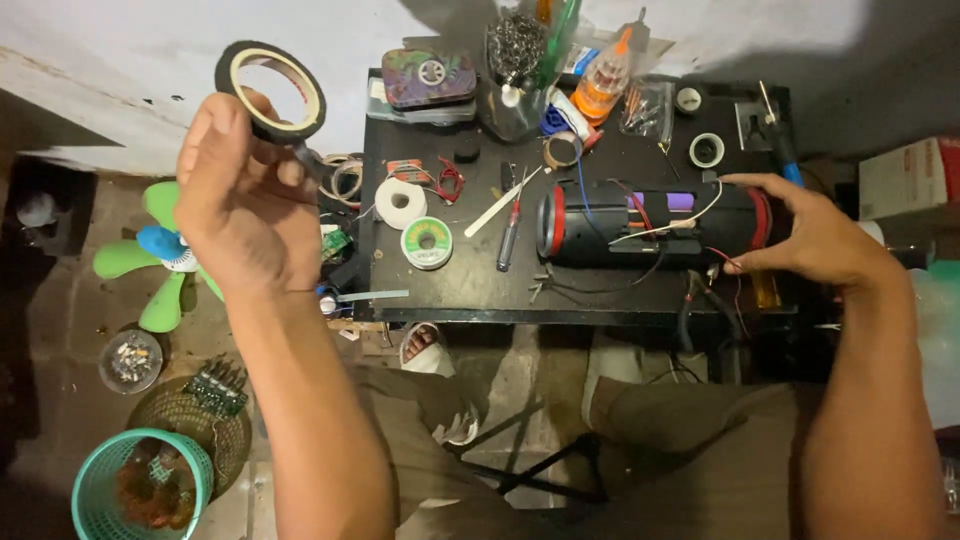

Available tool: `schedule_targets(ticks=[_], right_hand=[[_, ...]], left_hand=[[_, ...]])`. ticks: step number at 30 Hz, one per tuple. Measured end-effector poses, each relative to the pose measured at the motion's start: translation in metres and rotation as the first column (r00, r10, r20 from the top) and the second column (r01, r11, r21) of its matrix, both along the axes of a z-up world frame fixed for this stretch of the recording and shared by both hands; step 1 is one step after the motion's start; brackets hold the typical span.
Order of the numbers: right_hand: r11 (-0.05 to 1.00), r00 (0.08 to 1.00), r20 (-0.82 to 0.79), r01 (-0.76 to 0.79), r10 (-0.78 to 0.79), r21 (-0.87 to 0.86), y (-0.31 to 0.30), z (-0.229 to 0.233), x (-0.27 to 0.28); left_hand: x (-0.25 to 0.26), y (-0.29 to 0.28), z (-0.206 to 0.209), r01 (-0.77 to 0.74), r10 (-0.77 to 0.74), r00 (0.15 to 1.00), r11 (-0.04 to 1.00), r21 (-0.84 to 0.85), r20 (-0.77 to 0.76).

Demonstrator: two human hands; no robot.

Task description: The person works on a cylindrical electronic device, twisting wires and securing connections with black electrical tape. They handle the device, wires, and tape, wrapping the tape around the wires and the body of the device.

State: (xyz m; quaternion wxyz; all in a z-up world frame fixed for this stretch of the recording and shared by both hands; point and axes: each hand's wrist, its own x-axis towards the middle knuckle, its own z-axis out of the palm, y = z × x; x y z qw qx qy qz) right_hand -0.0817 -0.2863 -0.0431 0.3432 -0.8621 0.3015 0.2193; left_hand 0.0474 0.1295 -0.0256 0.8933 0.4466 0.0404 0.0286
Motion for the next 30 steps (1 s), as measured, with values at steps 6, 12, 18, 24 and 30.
schedule_targets(ticks=[6, 12, 18, 24, 30], right_hand=[[0.996, 0.986, 0.168, -0.004, -0.012, 0.095, -0.015, -0.003, -0.009], [0.989, 0.947, 0.317, -0.003, -0.045, 0.15, -0.005, 0.014, -0.017], [0.97, 0.932, 0.352, -0.005, -0.083, 0.242, -0.007, 0.009, -0.024], [0.958, 0.921, 0.383, -0.043, -0.071, 0.282, -0.023, -0.011, -0.042], [0.943, 0.939, 0.335, -0.041, -0.076, 0.33, -0.034, -0.024, -0.063]], left_hand=[[0.003, -0.01, 0.0, 0.042, -0.041, 0.999, 0.999, 0.007, -0.019], [0.01, -0.018, -0.01, 0.041, -0.041, 0.999, 0.999, -0.002, -0.022], [0.011, -0.023, -0.011, 0.038, -0.037, 0.999, 0.999, 0.039, -0.026], [0.016, -0.024, -0.016, 0.022, -0.021, 0.999, 1.0, 0.022, -0.037], [0.022, -0.022, -0.021, 0.048, -0.048, 0.998, 0.999, 0.012, -0.032]])
